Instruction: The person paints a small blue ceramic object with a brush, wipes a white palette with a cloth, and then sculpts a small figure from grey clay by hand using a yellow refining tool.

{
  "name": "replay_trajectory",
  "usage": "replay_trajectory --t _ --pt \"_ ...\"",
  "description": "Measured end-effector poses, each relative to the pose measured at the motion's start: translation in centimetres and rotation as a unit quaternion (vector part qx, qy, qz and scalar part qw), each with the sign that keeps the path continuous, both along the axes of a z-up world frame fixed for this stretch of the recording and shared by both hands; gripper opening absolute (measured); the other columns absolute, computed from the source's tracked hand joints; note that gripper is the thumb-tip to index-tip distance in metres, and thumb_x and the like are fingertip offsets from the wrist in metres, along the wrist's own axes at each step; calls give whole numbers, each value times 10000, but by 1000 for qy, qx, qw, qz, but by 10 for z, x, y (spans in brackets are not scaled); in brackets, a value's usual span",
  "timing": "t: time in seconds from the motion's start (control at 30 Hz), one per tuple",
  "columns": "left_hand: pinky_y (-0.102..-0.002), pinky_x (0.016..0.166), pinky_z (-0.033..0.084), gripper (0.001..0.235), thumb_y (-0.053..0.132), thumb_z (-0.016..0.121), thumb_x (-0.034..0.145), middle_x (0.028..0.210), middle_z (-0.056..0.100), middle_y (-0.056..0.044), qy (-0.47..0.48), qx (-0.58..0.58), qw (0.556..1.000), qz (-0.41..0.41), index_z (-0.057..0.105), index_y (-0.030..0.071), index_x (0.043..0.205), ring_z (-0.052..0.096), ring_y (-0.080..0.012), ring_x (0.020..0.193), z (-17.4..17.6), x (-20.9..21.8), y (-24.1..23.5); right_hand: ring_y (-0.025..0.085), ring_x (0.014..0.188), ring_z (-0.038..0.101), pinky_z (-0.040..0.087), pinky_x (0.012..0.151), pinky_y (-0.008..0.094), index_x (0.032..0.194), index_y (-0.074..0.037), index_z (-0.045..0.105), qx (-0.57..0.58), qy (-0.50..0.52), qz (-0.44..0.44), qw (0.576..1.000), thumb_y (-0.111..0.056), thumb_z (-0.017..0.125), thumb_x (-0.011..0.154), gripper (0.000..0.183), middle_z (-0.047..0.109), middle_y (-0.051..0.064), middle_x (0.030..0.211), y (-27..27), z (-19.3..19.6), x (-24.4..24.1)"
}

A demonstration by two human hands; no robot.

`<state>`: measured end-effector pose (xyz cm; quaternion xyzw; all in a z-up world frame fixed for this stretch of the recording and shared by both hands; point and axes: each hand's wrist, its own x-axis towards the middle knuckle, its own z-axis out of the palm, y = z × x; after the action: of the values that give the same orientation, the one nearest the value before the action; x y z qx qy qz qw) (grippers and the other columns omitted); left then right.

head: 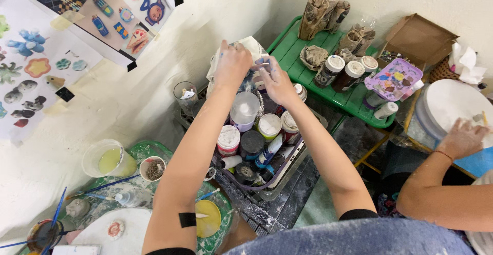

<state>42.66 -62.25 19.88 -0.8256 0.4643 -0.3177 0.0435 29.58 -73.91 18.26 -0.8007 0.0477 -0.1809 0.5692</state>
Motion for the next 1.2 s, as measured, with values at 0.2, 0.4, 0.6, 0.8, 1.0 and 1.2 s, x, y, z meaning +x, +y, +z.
replay_trajectory --t 0.2,0.4,0.6,0.8,1.0,1.2 --pt "-391 709 507 146 148 665 807 816 671 -64 -12 -52 998 28 735 22 780 712 -274 904 -23 0 -17 185 955 756 615 725 308 1299 -31 430 -3 4 2 1000 -138 444 1062 260 660 141 1208 -1 -5 0" --pt "-475 832 551 83 156 675 843 842 692 -71 6 2 998 -62 718 87 863 710 -247 734 9 -2 5 186 943 750 610 726 298 1325 -33 404 -21 -16 16 1000 -144 439 1064 285 666 132 1275 -8 -14 1" --pt "-339 639 513 135 196 631 967 807 649 -45 484 -279 821 -118 662 65 961 639 -185 713 45 0 34 193 871 768 604 571 307 1256 -36 360 0 84 -19 996 -216 443 1072 270 650 164 1210 -5 -14 7" --pt "-267 682 477 213 240 553 1055 877 609 12 705 -467 509 -163 633 47 1096 579 -84 768 31 37 41 206 824 755 612 551 309 1225 -23 364 -42 64 -9 997 -260 420 1079 284 658 147 1293 -5 -10 8" --pt "-313 839 494 242 285 489 1127 1038 605 12 498 -584 627 -133 546 66 1214 592 -110 957 27 58 44 219 817 795 580 634 302 1257 -19 410 -83 73 9 994 -278 429 1091 308 706 160 1247 0 -12 4" --pt "-402 799 499 132 171 460 1156 941 600 -130 212 -556 792 -140 487 44 1141 613 -269 862 90 16 70 235 866 777 603 548 324 1292 -40 382 -70 117 39 990 -339 433 1047 390 625 125 1264 -9 -8 3"
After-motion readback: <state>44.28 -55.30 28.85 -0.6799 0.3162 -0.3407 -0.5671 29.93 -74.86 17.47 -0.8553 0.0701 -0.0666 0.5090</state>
